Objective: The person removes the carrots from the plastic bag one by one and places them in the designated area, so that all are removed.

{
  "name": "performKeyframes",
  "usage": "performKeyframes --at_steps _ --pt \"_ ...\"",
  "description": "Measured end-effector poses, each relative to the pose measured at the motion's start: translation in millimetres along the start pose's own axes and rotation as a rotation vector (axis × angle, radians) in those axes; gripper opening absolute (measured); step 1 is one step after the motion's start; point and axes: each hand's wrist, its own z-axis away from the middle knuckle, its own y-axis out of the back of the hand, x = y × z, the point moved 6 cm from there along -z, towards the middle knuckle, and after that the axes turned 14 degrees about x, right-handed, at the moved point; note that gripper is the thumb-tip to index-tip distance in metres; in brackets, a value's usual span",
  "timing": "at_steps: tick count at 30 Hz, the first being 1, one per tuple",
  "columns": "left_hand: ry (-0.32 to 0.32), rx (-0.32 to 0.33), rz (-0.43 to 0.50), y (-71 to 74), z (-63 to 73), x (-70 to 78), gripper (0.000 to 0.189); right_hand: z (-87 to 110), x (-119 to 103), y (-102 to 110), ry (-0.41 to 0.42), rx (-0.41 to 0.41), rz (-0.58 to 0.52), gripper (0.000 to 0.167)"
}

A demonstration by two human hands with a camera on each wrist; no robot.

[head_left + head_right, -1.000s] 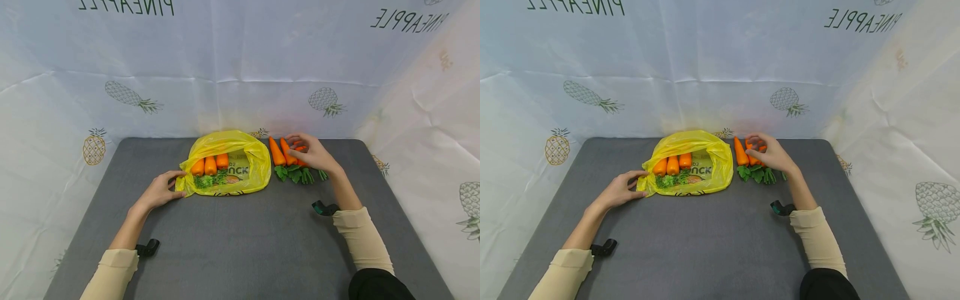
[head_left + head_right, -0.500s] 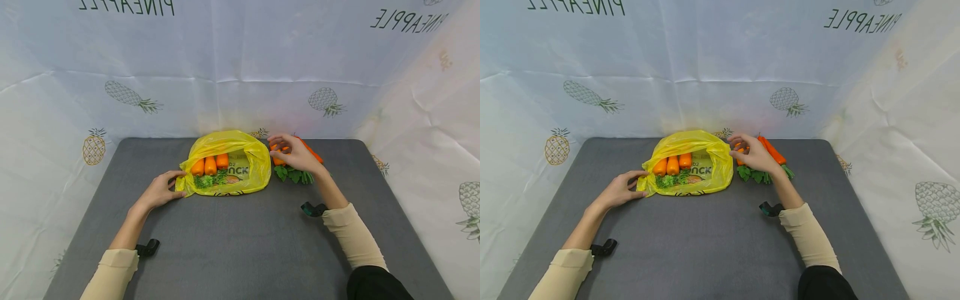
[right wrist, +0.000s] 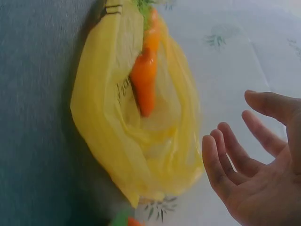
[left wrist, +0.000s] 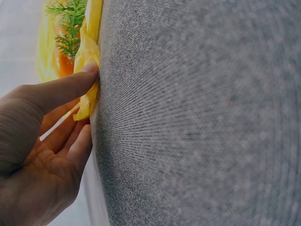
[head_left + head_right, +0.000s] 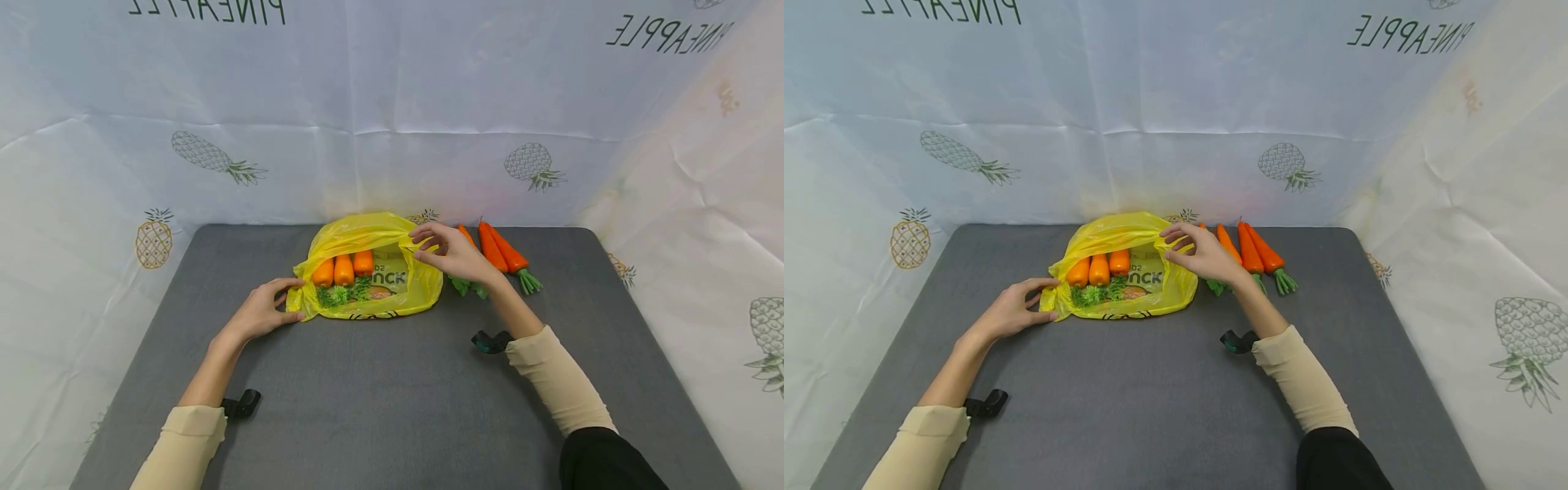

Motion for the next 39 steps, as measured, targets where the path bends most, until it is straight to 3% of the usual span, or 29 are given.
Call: performKeyframes --at_steps 16,23,32,39 --pt "-0.025 0.005 -0.012 0.9 -0.4 2.0 0.067 -21.5 6.3 -69.2 0.042 -0.143 -0.075 0.039" --pt "-0.022 0.005 -0.012 0.6 0.5 -0.3 0.067 -29.7 8.7 -93.9 0.033 -0.189 -0.021 0.041" --pt "-0.020 0.001 -0.014 0.4 0.6 0.3 0.066 -39.7 18.6 -112.7 0.033 -0.237 0.046 0.043" --pt "-0.021 -0.002 -0.017 0.1 0.8 1.6 0.066 -38.2 20.0 -120.5 0.020 -0.324 0.104 0.052"
